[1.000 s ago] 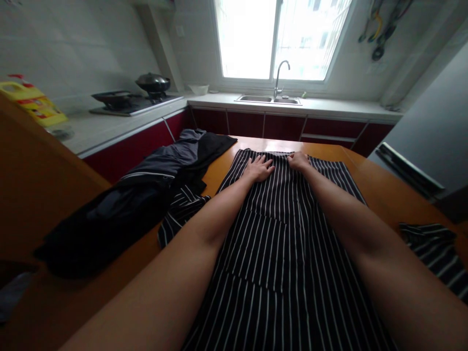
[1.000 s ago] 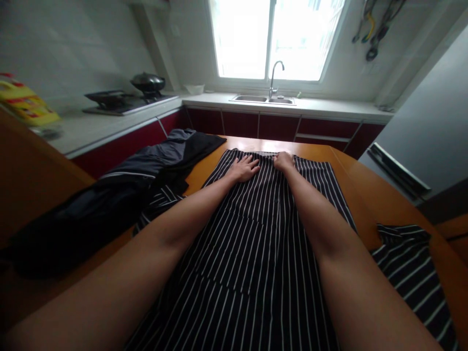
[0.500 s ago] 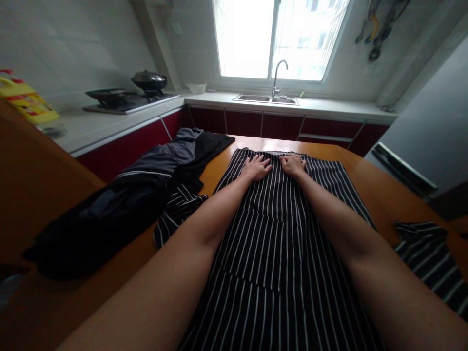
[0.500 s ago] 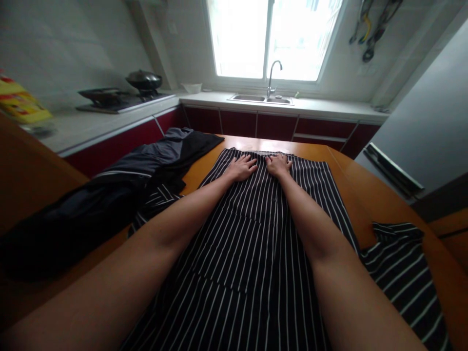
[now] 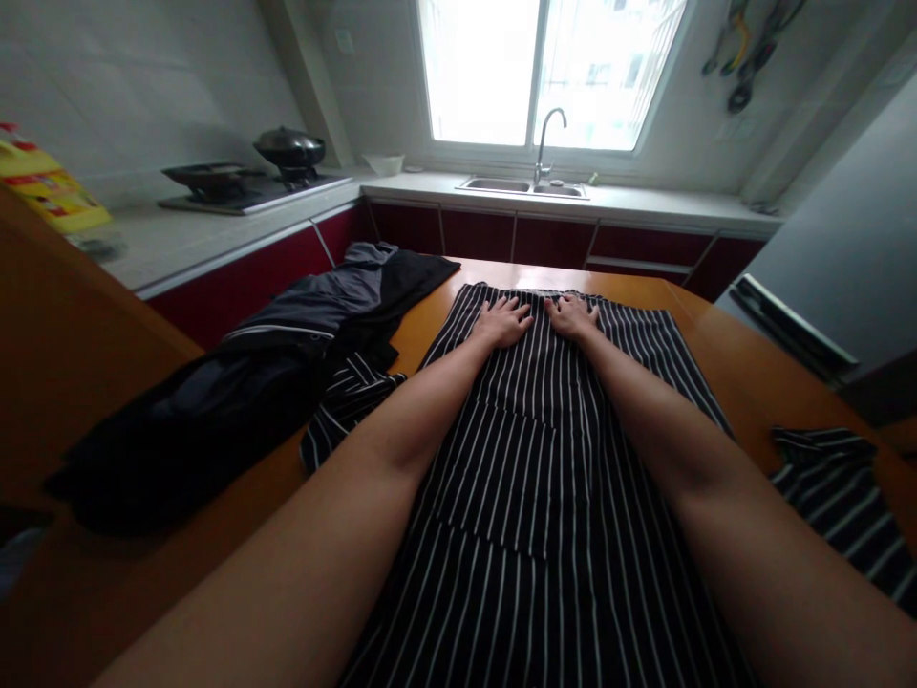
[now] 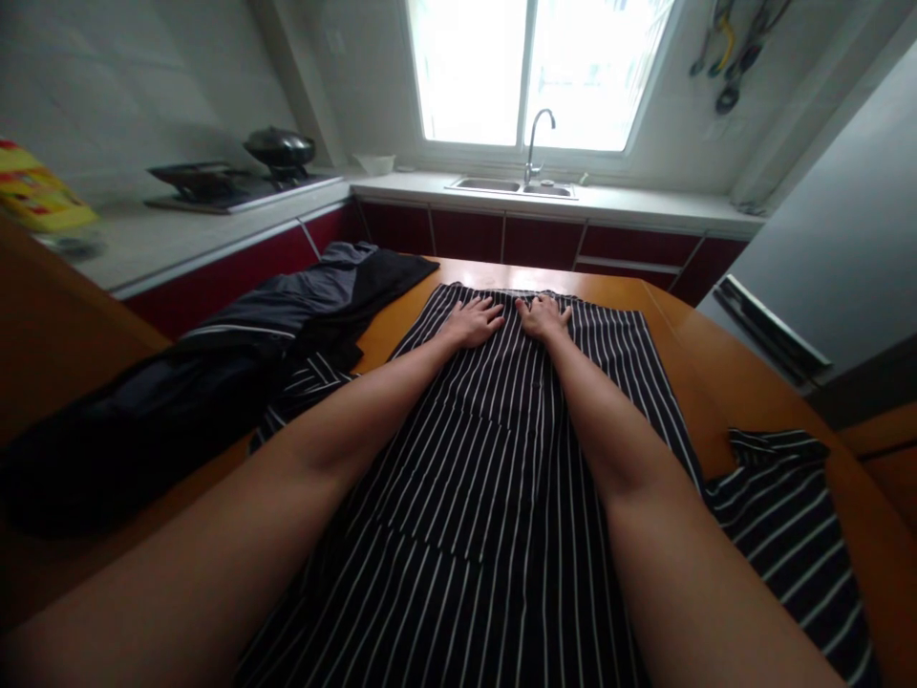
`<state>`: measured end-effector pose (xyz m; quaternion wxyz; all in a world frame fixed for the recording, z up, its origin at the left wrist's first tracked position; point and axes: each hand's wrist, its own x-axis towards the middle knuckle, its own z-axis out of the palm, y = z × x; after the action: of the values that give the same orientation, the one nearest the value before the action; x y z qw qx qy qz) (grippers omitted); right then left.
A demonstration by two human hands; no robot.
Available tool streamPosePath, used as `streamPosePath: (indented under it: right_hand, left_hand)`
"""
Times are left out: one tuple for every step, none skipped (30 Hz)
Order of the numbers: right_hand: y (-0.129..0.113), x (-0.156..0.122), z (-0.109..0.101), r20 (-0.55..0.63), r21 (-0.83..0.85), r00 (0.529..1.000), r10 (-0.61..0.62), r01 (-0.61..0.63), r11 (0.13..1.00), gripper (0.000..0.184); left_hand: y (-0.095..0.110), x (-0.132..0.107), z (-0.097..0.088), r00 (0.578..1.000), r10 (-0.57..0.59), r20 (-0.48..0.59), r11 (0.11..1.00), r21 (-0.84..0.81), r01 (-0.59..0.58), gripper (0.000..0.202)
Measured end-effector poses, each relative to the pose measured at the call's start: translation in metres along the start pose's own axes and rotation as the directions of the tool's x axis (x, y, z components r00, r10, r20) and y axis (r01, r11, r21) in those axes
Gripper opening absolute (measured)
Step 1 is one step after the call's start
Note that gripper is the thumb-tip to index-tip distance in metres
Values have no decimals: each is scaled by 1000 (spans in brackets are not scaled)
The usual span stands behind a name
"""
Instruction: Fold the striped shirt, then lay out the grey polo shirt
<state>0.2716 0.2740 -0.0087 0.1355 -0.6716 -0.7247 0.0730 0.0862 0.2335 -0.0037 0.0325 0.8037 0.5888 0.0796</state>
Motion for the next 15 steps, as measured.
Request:
streamPosePath:
  right_hand:
    - [0, 0, 0, 3, -4, 1000, 0, 0, 1000, 74]
    - [0, 0, 0, 3, -8, 1000, 0, 0, 1000, 75]
    - [0, 0, 1, -3, -10, 1000, 0, 0, 1000, 75]
    - [0, 0, 1, -16, -9, 1000, -1, 1, 1000, 76]
    - [0, -1, 2, -35, -5, 999, -2, 2, 1000, 76]
    - [0, -1, 2, -59, 3, 998, -5, 5, 1000, 77]
    - [0, -2, 3, -88, 10, 996, -8, 9, 1000, 77]
    - [0, -3, 4, -120, 15, 993, -13, 15, 1000, 77]
    - [0, -4, 4, -155, 15, 988, -17, 20, 1000, 77]
    - [-1, -6, 5, -189, 11, 982, -19, 21, 1000, 77]
    - [-1, -7, 5, -215, 3, 976, -15, 16, 1000, 77]
    - [-2, -8, 6, -228, -3, 974, -2, 1, 1000, 77]
    - [-3, -8, 6, -226, -7, 974, 16, -18, 1000, 78]
    - [-3, -8, 6, -215, -6, 976, 37, -39, 999, 78]
    - [-3, -8, 6, -206, 1, 977, 55, -56, 998, 78]
  left_hand:
    - [0, 0, 0, 1000, 0, 0, 1000, -2, 0, 64]
    - [0, 0, 0, 1000, -1, 1, 1000, -2, 1, 64]
    - [0, 0, 0, 1000, -2, 2, 1000, -2, 2, 64]
    - [0, 0, 0, 1000, -4, 3, 1000, -4, 4, 64]
    - [0, 0, 0, 1000, -6, 1, 1000, -6, 6, 64]
    - [0, 0, 0, 1000, -7, -7, 1000, -10, 7, 64]
    - [0, 0, 0, 1000, -10, -20, 1000, -14, 10, 64]
    - [0, 0, 0, 999, -13, -35, 1000, -17, 12, 64]
    - [0, 0, 1, 998, -15, -53, 1000, -17, 14, 63]
    - [0, 0, 1, 997, -16, -71, 1000, -16, 15, 63]
    - [0, -1, 1, 996, -15, -87, 1000, -12, 14, 62]
    - [0, -1, 1, 995, -14, -100, 1000, -10, 13, 61]
    - [0, -2, 1, 994, -12, -113, 1000, -8, 11, 61]
    - [1, -3, 1, 992, -10, -129, 1000, -7, 9, 60]
    - [1, -3, 0, 989, -8, -145, 1000, -8, 7, 59]
